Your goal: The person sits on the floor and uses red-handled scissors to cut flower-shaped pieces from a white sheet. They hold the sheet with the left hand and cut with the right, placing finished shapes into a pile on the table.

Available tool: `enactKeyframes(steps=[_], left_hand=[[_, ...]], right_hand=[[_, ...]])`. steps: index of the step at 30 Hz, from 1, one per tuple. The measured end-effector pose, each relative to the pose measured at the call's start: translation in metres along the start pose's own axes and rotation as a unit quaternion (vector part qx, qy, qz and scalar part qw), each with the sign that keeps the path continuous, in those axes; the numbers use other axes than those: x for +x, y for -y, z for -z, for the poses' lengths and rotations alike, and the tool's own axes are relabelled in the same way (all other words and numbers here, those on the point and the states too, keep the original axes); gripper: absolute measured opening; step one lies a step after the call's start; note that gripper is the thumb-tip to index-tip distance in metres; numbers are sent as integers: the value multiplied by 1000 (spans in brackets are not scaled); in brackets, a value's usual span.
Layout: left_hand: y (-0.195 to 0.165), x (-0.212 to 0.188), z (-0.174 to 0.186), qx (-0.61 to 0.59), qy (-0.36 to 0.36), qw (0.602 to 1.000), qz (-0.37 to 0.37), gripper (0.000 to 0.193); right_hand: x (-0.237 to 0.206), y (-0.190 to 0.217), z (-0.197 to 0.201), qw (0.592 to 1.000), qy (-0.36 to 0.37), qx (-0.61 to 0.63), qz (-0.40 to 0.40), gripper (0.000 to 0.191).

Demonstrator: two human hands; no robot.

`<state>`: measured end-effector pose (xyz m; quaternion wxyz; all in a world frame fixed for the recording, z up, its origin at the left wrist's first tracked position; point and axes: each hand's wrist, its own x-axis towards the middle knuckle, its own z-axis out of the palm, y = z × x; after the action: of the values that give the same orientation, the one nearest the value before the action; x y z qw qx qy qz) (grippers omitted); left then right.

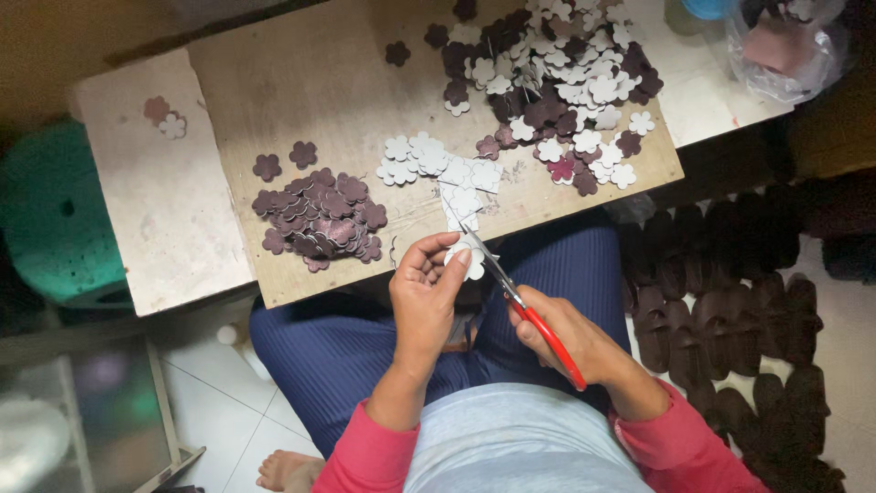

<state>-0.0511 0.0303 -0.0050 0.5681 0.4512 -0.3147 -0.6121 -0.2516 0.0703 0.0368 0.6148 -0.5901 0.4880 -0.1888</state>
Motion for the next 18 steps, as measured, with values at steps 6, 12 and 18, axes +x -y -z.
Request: enactKeyframes(steps=[6,12,18], left_hand=[[3,-6,-10,-72,-7,997,-10,37],[3,-6,-17,-78,-19,997,-1,40],[5,-10,-17,-48,5,999,19,40]], right_hand=[[3,-2,-6,998,-29,-7,50,55],[3,-3,-7,999,-23,5,38,52],[6,-3,-4,996,-32,-34,80,50]])
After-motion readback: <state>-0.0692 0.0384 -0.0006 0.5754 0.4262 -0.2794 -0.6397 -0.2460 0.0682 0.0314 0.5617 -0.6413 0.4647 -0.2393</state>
